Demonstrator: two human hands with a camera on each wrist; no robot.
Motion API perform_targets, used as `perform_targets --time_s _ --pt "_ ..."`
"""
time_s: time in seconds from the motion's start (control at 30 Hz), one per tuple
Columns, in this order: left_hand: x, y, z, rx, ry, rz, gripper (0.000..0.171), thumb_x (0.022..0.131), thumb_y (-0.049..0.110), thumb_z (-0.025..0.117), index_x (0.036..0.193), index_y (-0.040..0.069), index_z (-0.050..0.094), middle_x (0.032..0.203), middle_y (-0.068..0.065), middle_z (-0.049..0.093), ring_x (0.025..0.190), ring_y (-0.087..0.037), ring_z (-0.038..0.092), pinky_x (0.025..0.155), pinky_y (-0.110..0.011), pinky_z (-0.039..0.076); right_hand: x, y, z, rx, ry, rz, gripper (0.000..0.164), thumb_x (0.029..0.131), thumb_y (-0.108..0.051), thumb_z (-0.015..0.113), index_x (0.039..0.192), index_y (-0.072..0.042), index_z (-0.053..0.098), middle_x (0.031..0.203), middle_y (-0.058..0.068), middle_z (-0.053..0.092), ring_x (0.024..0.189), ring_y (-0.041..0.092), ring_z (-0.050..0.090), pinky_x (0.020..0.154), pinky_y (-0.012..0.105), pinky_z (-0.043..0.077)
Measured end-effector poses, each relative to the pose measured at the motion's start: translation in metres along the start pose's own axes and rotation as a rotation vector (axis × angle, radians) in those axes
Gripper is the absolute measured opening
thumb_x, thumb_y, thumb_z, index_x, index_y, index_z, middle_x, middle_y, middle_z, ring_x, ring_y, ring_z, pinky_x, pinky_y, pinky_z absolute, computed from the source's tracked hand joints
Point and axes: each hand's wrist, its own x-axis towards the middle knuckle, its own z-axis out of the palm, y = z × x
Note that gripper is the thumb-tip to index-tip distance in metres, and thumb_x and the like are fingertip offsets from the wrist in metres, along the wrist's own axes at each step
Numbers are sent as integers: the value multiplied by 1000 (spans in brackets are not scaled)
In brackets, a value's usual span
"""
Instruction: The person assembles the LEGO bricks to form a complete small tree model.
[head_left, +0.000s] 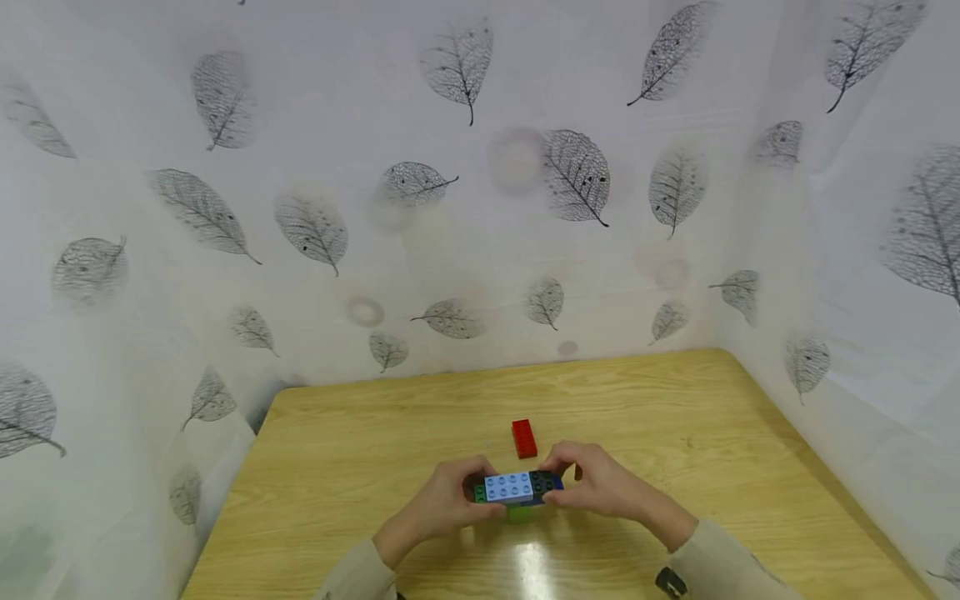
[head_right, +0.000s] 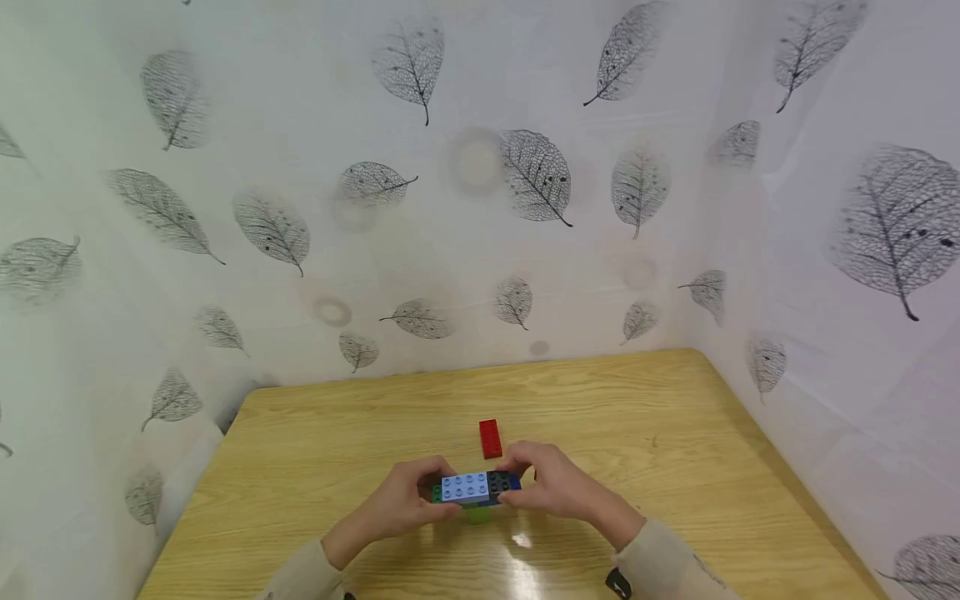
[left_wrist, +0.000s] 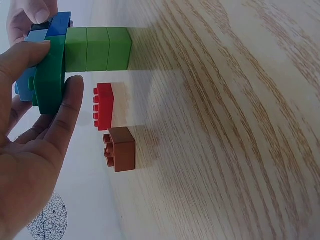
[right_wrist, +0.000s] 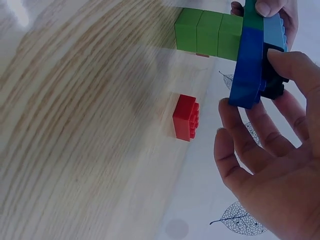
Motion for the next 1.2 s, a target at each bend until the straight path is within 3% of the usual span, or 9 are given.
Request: perform_targets --time_s 0.33,0.6,0.9,1.03,1.2 --pt "2 4 1 9 -4 15 28 90 26 85 112 20 69 102 5 70 86 -3 60 74 -19 54 -2 10 10 137 7 1 35 93 -30 82 123 -20 68 115 1 71 97 13 64 78 26 56" --pt "1 2 -5 -1 -5 18 38 88 34 87 119 18 71 108 3 74 90 -5 65 78 -23 57 2 18 18 153 18 -27 47 93 -31 82 133 -12 69 118 3 72 92 11 61 75 23 54" --pt "-9 -5 -36 -5 26 58 40 95 29 78 130 13 68 115 -16 76 103 -34 72 84 -27 58 3 18 16 137 12 -25 46 93 -31 81 133 -12 69 117 3 71 90 11 60 72 23 53" --pt "-12 -8 -41 15 35 61 43 96 28 77 131 6 67 117 -20 74 104 -32 71 84 -26 57 2 18 15 137 5 -17 47 93 -31 81 133 -9 69 117 3 71 90 10 59 72 23 52" --pt "-15 -11 -37 21 22 39 47 92 28 79 130 3 67 118 -18 74 104 -33 70 84 -27 57 2 17 16 137 -1 -24 47 94 -31 81 133 -7 68 116 3 71 89 9 58 72 22 52"
